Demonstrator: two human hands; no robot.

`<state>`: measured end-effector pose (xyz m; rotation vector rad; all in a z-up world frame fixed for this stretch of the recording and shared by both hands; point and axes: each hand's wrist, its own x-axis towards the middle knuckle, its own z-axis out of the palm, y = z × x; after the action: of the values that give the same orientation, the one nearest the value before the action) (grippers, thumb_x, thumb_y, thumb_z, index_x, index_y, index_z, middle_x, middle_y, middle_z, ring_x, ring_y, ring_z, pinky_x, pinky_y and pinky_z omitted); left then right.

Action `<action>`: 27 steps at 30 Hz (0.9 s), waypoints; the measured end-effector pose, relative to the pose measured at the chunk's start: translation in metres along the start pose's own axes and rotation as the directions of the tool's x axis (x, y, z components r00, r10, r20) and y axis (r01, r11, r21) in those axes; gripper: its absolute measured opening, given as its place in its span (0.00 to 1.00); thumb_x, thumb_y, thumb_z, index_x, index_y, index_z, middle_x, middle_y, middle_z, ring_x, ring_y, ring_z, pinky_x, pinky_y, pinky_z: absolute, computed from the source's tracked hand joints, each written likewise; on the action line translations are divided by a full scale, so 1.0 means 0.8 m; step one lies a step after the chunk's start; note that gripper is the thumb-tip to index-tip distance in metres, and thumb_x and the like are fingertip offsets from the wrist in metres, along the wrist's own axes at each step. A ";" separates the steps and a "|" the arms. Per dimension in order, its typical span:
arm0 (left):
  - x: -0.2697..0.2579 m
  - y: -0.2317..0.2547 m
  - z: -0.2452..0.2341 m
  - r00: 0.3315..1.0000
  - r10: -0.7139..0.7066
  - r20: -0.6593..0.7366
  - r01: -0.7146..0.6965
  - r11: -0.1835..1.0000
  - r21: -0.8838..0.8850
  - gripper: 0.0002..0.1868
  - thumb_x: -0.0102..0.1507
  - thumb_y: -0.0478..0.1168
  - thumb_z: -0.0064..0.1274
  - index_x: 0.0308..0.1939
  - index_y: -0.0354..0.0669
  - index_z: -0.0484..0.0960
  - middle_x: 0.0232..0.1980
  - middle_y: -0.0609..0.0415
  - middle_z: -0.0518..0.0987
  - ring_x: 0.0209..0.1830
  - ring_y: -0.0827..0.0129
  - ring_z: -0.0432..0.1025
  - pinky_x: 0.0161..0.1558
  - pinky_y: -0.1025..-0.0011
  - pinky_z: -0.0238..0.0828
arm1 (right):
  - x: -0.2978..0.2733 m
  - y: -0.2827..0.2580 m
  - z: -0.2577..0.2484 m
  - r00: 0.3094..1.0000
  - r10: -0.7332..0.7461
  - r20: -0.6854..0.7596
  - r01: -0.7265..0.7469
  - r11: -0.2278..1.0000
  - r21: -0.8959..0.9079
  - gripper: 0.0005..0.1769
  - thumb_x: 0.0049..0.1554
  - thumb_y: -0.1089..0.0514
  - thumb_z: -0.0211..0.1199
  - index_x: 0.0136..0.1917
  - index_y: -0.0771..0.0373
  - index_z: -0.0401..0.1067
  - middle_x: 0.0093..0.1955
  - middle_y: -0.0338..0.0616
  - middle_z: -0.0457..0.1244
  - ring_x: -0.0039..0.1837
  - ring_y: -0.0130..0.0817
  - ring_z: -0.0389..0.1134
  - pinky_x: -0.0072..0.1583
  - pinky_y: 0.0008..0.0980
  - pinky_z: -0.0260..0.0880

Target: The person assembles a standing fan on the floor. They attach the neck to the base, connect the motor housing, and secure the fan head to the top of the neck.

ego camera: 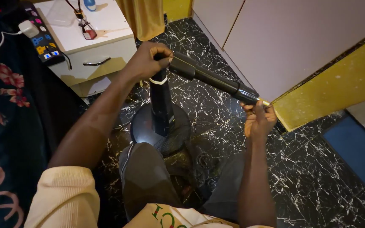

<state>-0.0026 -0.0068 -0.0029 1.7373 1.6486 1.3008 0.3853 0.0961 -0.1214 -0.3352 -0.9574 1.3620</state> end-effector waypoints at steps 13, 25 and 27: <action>-0.032 0.039 -0.001 0.919 0.388 -0.074 -0.392 0.919 -0.041 0.54 0.46 0.53 0.76 0.68 0.35 0.65 0.58 0.42 0.77 0.57 0.51 0.73 0.58 0.50 0.67 | 0.075 -0.243 0.308 0.786 -0.001 0.618 0.495 0.600 -0.629 0.06 0.67 0.70 0.62 0.51 0.73 0.65 0.49 0.60 0.67 0.51 0.40 0.76 0.51 0.30 0.78; -0.032 0.072 -0.019 0.980 0.115 -0.164 -0.098 0.989 0.107 0.32 0.48 0.46 0.72 0.52 0.38 0.79 0.40 0.50 0.82 0.41 0.64 0.78 0.47 0.66 0.74 | 0.222 -0.235 0.364 0.534 0.563 0.631 0.683 0.153 -0.714 0.13 0.64 0.57 0.62 0.58 0.67 0.74 0.50 0.54 0.70 0.53 0.42 0.74 0.58 0.40 0.74; -0.034 0.070 -0.022 0.982 0.092 -0.164 -0.080 0.994 0.080 0.30 0.49 0.46 0.71 0.52 0.38 0.79 0.39 0.50 0.82 0.40 0.66 0.78 0.46 0.67 0.74 | 0.229 -0.238 0.361 0.595 0.593 0.543 0.690 -0.029 -0.724 0.14 0.63 0.56 0.64 0.57 0.69 0.74 0.48 0.59 0.70 0.52 0.48 0.75 0.58 0.45 0.74</action>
<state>0.0171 -0.0495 0.0419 1.8029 1.7500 1.4797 0.2843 0.1304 0.2553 -0.7851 -2.8622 0.1634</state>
